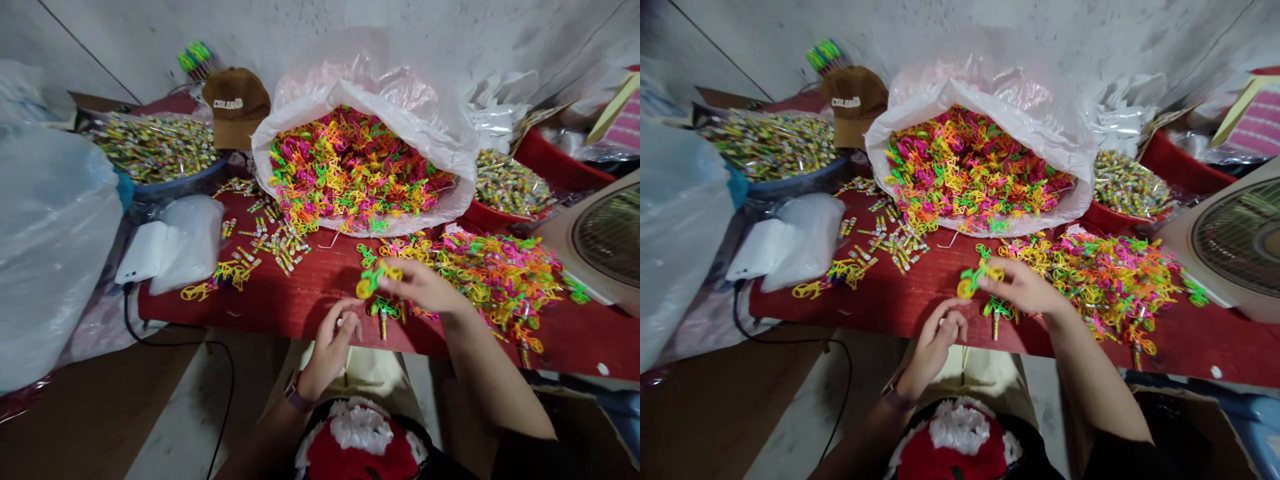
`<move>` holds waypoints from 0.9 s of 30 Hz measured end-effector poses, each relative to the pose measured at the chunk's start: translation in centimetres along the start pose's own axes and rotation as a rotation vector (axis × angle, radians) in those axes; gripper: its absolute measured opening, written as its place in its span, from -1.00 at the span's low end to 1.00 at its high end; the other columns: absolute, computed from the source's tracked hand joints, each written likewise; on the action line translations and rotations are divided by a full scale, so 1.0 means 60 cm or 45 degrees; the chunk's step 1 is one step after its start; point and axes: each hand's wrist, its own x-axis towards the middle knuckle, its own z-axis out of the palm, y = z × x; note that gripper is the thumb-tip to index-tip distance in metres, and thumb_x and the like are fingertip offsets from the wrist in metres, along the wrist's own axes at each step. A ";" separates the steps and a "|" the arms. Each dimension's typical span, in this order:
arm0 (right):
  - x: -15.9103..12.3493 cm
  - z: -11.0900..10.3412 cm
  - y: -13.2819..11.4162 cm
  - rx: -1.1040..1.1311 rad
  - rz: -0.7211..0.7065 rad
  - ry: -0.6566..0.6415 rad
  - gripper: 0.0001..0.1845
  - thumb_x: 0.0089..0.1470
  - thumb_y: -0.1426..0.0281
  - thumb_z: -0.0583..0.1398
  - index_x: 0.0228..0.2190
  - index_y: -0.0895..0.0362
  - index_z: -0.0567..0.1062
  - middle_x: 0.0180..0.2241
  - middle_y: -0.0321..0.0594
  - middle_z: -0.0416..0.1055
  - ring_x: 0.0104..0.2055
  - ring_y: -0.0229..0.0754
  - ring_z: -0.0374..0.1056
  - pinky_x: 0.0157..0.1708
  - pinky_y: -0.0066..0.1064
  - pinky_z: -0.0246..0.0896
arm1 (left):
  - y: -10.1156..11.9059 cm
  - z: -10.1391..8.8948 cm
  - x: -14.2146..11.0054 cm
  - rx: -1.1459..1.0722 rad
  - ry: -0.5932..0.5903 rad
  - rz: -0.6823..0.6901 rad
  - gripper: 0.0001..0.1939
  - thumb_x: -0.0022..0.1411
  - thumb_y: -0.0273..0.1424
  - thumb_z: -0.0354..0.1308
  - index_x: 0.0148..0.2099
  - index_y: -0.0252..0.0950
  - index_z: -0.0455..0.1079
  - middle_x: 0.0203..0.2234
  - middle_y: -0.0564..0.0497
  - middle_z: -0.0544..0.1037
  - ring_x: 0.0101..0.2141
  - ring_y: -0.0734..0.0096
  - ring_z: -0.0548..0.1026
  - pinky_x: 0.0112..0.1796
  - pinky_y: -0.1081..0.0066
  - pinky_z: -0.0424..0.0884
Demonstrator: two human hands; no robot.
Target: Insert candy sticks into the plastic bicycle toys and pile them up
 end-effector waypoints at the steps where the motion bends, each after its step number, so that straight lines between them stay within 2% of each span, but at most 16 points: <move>1: -0.016 0.023 0.001 0.037 -0.038 -0.115 -0.66 0.35 0.07 0.23 -0.34 0.06 0.52 -0.32 -0.28 0.44 -0.26 -0.17 0.36 -0.19 -0.30 0.33 | 0.006 0.001 -0.005 -0.024 0.003 0.012 -0.50 0.52 0.02 0.04 0.17 -0.30 0.40 -0.42 0.05 0.52 -0.47 0.47 0.41 -0.39 0.49 0.36; 2: -0.030 0.046 0.005 0.066 -0.047 -0.152 -0.72 0.35 0.11 0.24 -0.29 0.04 0.52 -0.27 -0.27 0.44 -0.21 -0.16 0.37 -0.14 -0.27 0.34 | 0.011 0.002 -0.009 0.002 0.000 0.030 -0.51 0.51 0.02 0.05 0.15 -0.30 0.42 -0.40 0.03 0.54 -0.46 0.46 0.44 -0.38 0.49 0.38; 3: -0.042 0.067 0.009 0.093 -0.025 -0.105 -0.78 0.34 0.14 0.26 -0.22 0.03 0.53 -0.22 -0.25 0.44 -0.16 -0.14 0.38 -0.11 -0.26 0.34 | 0.016 0.003 -0.012 0.078 -0.005 0.057 -0.55 0.51 -0.02 0.08 0.11 -0.29 0.44 -0.36 0.00 0.57 -0.43 0.44 0.48 -0.35 0.48 0.40; 4: -0.052 0.087 0.013 0.124 0.024 0.025 -0.79 0.32 0.16 0.29 -0.12 0.01 0.51 -0.18 -0.24 0.43 -0.13 -0.12 0.38 -0.10 -0.25 0.35 | 0.020 0.003 -0.015 0.195 0.003 0.105 -0.62 0.51 -0.08 0.12 0.06 -0.29 0.46 -0.32 -0.03 0.60 -0.39 0.42 0.52 -0.32 0.48 0.43; 6: -0.069 0.125 0.018 0.227 0.150 0.401 -0.65 0.27 0.16 0.34 0.00 -0.03 0.44 -0.16 -0.24 0.42 -0.16 -0.13 0.37 -0.17 -0.28 0.35 | 0.022 0.003 -0.018 0.496 0.072 0.269 -0.75 0.52 -0.23 0.13 0.04 -0.28 0.49 -0.23 -0.09 0.65 -0.26 0.33 0.61 -0.21 0.44 0.48; 8: -0.082 0.159 0.017 0.367 0.221 0.642 -0.60 0.24 0.13 0.36 -0.01 -0.03 0.40 -0.20 -0.26 0.41 -0.23 -0.14 0.37 -0.23 -0.31 0.36 | 0.016 0.001 -0.018 0.827 0.190 0.472 -0.76 0.51 -0.35 0.10 0.11 -0.27 0.49 -0.16 -0.13 0.67 -0.19 0.26 0.64 -0.15 0.41 0.51; 10: -0.090 0.187 0.013 0.468 0.238 0.708 -0.55 0.20 0.10 0.38 -0.01 -0.03 0.39 -0.21 -0.26 0.43 -0.26 -0.15 0.38 -0.25 -0.32 0.37 | 0.006 0.000 -0.017 1.125 0.237 0.596 -0.69 0.47 -0.43 0.07 0.17 -0.26 0.49 -0.21 -0.12 0.65 -0.25 0.26 0.63 -0.20 0.40 0.51; 12: -0.093 0.204 0.010 0.493 0.248 0.762 -0.51 0.19 0.10 0.39 0.03 -0.03 0.39 -0.15 -0.21 0.47 -0.21 -0.11 0.42 -0.23 -0.30 0.39 | -0.001 0.003 -0.017 1.305 0.171 0.617 -0.64 0.42 -0.48 0.06 0.18 -0.25 0.51 -0.33 -0.08 0.60 -0.35 0.28 0.58 -0.27 0.40 0.50; 14: -0.094 0.208 0.011 0.490 0.274 0.862 -0.61 0.24 0.10 0.36 -0.01 -0.02 0.43 -0.13 -0.18 0.48 -0.16 -0.08 0.43 -0.20 -0.27 0.38 | 0.000 0.009 -0.020 1.291 0.074 0.574 -0.61 0.39 -0.48 0.08 0.20 -0.24 0.49 -0.34 -0.08 0.57 -0.35 0.27 0.56 -0.25 0.38 0.50; 17: -0.096 0.192 0.016 0.538 0.294 0.925 -0.72 0.29 0.08 0.31 -0.12 -0.02 0.50 -0.20 -0.20 0.48 -0.19 -0.08 0.41 -0.21 -0.28 0.36 | 0.018 0.018 -0.029 0.944 -0.050 0.366 -0.50 0.35 -0.44 0.15 0.31 -0.24 0.32 -0.19 -0.10 0.56 -0.22 0.26 0.56 -0.14 0.35 0.52; 18: -0.097 0.185 0.016 0.559 0.289 0.934 -0.72 0.28 0.07 0.32 -0.13 -0.02 0.51 -0.22 -0.22 0.47 -0.22 -0.10 0.40 -0.23 -0.29 0.35 | 0.028 0.019 -0.032 0.798 -0.099 0.272 -0.52 0.37 -0.43 0.13 0.30 -0.24 0.28 -0.16 -0.09 0.55 -0.20 0.28 0.55 -0.12 0.36 0.51; 21: -0.101 0.173 0.008 0.639 0.264 0.876 -0.70 0.25 0.06 0.34 -0.15 -0.03 0.51 -0.31 -0.28 0.44 -0.30 -0.15 0.35 -0.31 -0.34 0.30 | 0.056 0.017 -0.038 0.538 -0.281 0.058 -0.79 0.49 -0.39 -0.04 0.10 -0.23 0.29 -0.18 -0.05 0.52 -0.18 0.32 0.52 -0.11 0.38 0.48; 24: -0.104 0.177 -0.005 0.769 0.242 0.726 -0.67 0.23 0.07 0.37 -0.11 -0.05 0.48 -0.37 -0.32 0.42 -0.37 -0.18 0.35 -0.37 -0.37 0.29 | 0.074 0.015 -0.035 0.535 -0.396 0.040 -0.79 0.56 -0.34 -0.15 -0.01 -0.23 0.29 -0.20 -0.06 0.54 -0.19 0.30 0.51 -0.12 0.36 0.44; 27: -0.103 0.185 -0.013 0.841 0.232 0.711 -0.65 0.20 0.10 0.40 -0.10 -0.06 0.46 -0.40 -0.37 0.39 -0.42 -0.23 0.33 -0.43 -0.40 0.25 | 0.075 0.015 -0.030 0.601 -0.423 0.082 -0.81 0.55 -0.35 -0.14 -0.02 -0.24 0.29 -0.27 -0.04 0.54 -0.31 0.32 0.48 -0.25 0.38 0.36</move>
